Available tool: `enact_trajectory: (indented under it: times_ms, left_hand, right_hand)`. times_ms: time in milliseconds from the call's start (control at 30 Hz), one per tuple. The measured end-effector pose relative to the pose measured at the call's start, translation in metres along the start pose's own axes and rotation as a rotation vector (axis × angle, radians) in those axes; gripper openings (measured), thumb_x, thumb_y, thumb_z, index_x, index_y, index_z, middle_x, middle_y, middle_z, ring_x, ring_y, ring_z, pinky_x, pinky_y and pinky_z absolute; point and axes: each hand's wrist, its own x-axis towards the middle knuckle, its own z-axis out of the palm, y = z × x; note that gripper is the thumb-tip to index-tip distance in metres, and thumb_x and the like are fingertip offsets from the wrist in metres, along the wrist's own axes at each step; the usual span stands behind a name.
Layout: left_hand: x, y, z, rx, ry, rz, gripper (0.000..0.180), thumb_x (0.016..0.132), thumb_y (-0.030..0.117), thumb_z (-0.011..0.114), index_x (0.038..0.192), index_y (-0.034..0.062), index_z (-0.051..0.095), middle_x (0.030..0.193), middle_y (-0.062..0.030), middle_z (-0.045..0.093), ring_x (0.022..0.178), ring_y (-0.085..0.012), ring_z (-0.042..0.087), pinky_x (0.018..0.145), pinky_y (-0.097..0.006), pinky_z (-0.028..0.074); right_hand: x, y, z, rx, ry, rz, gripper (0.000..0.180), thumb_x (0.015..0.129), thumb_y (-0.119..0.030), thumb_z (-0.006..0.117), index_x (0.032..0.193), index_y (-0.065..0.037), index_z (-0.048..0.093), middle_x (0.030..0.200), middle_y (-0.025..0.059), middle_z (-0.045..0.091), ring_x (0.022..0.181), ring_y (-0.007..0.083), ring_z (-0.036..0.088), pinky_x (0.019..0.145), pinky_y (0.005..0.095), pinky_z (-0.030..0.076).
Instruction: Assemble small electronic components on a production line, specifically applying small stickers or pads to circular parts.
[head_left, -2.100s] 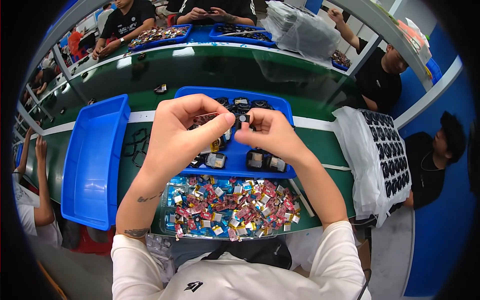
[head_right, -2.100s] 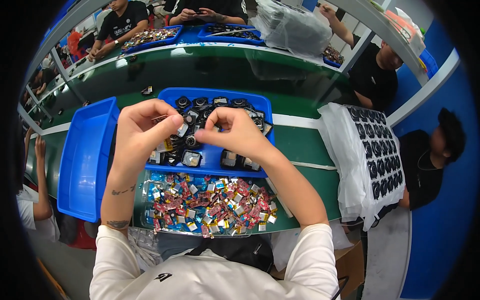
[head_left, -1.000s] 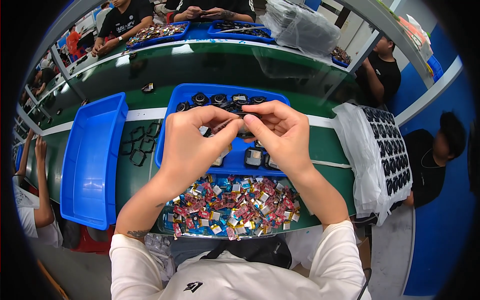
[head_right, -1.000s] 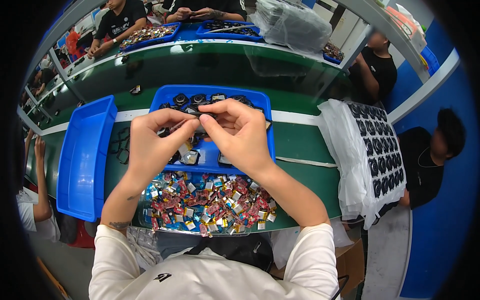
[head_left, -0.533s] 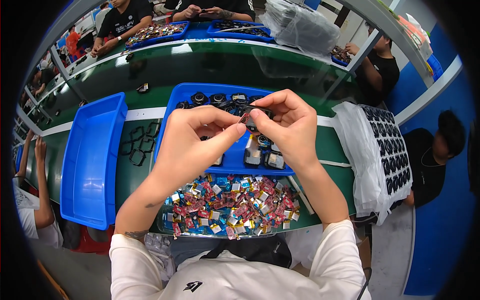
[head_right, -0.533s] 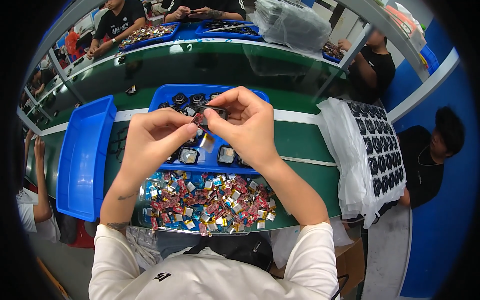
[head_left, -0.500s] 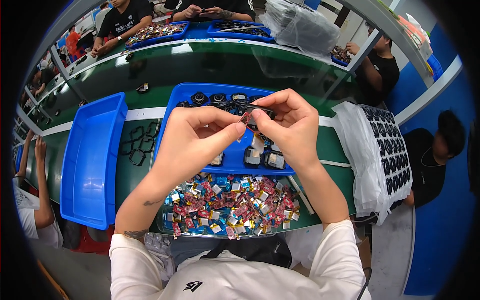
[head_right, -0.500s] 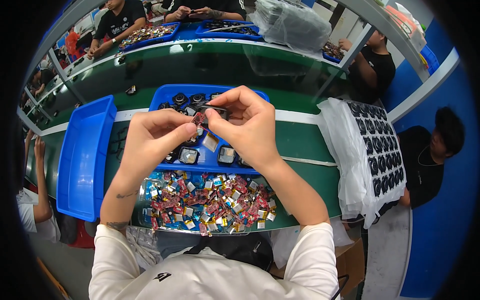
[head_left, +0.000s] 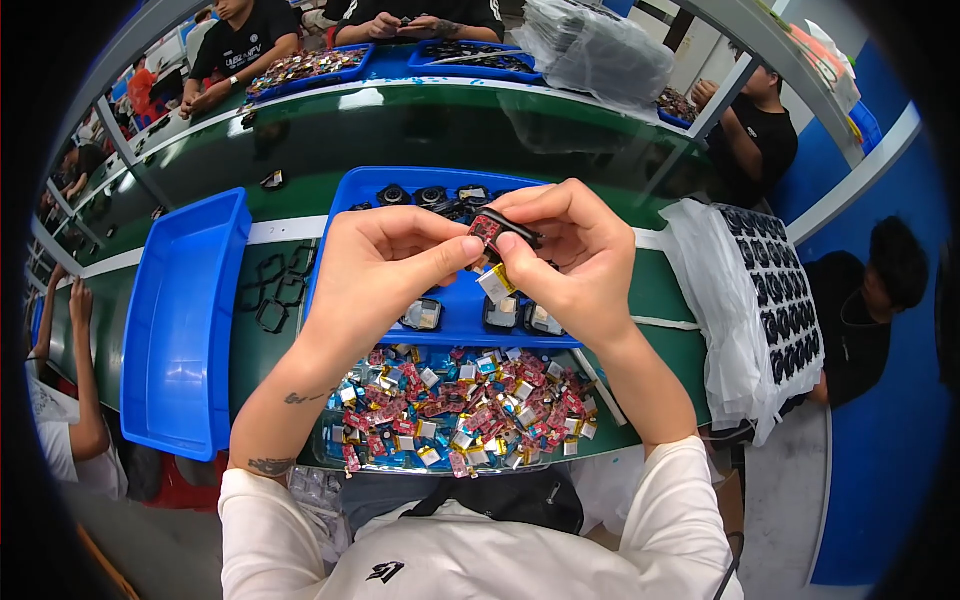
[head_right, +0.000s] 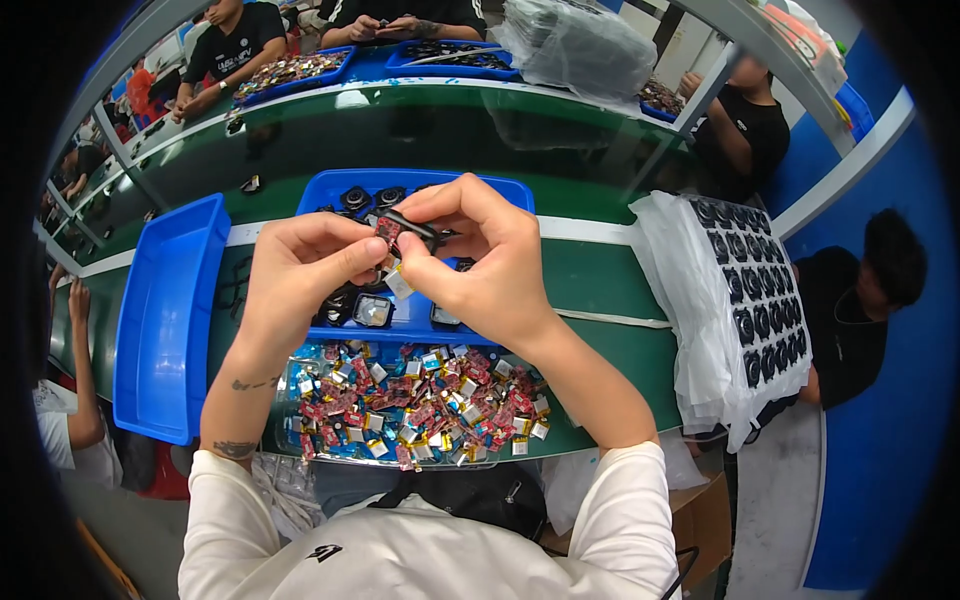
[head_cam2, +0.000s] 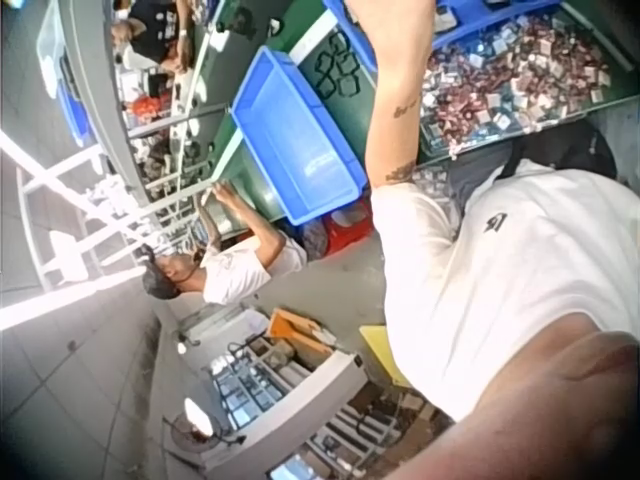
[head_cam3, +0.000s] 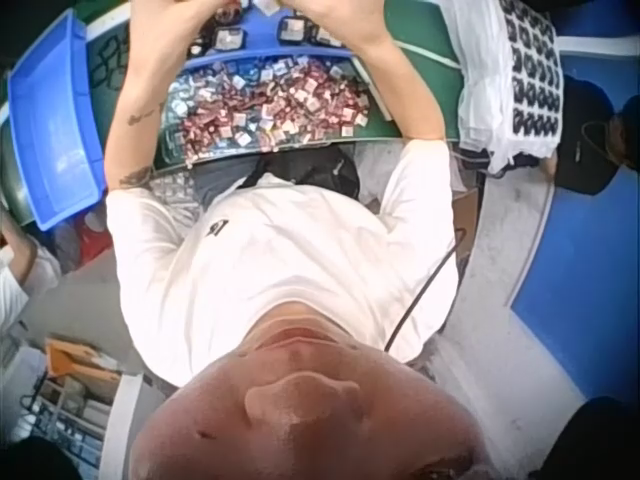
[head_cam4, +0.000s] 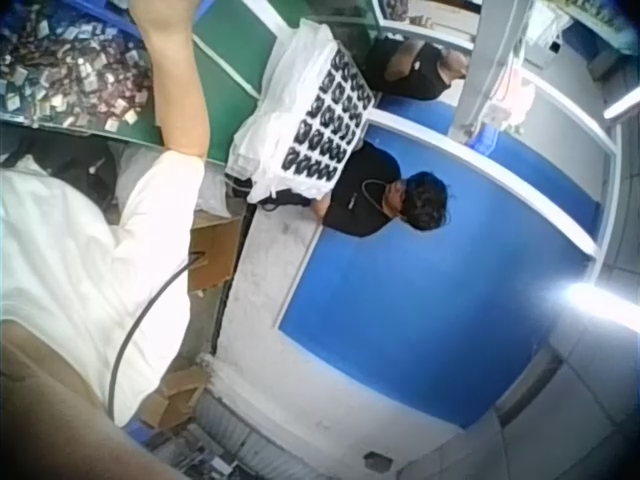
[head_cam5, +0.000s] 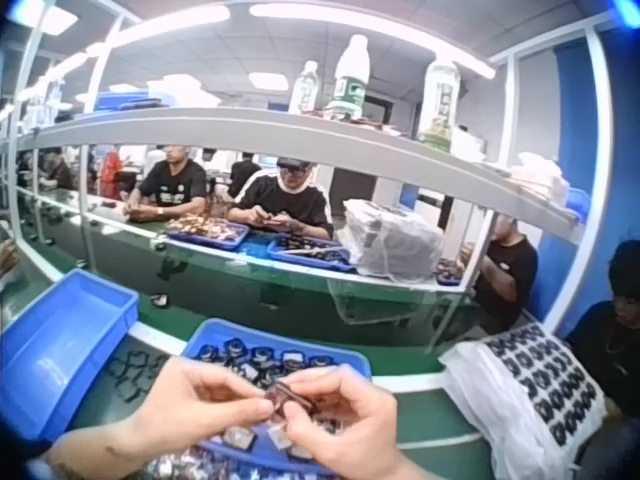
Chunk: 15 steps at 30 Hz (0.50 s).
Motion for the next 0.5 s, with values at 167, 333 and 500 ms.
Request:
enact_trajectory:
  times_ms: [167,333,500]
  left_hand:
    - [0.002,0.001,0.002,0.064,0.105,0.043,0.02,0.077,0.01,0.074,0.088,-0.0022,0.062,0.068,-0.0041,0.065,0.06,-0.0046,0.058,0.052,-0.017,0.043]
    - [0.007,-0.003,0.002,0.235,0.134,0.108,0.023,0.077,0.012,0.075,0.089,-0.0022,0.06,0.061,-0.0017,0.062,0.055,-0.002,0.054,0.049,-0.016,0.04]
    - [0.013,-0.003,-0.009,0.325,0.192,0.164,0.02,0.079,0.013,0.072,0.085,-0.0026,0.061,0.058,-0.0005,0.059,0.054,-0.0015,0.053,0.049,-0.016,0.038]
  right_hand:
    - [0.001,-0.001,-0.003,0.087,-0.036,0.043,0.014,0.076,0.002,0.067,0.086,0.001,0.058,0.09,0.0086,0.064,0.082,0.0126,0.065,0.067,0.023,0.054]
    - [0.006,0.001,-0.005,-0.022,-0.044,0.132,0.015,0.08,-0.001,0.066,0.094,0.003,0.063,0.089,0.0099,0.066,0.08,0.0122,0.065,0.068,0.0223,0.053]
    - [0.034,0.02,-0.033,-0.075,0.022,0.147,0.017,0.082,-0.005,0.065,0.097,0.001,0.066,0.085,0.0072,0.068,0.076,0.0107,0.063,0.065,0.0222,0.049]
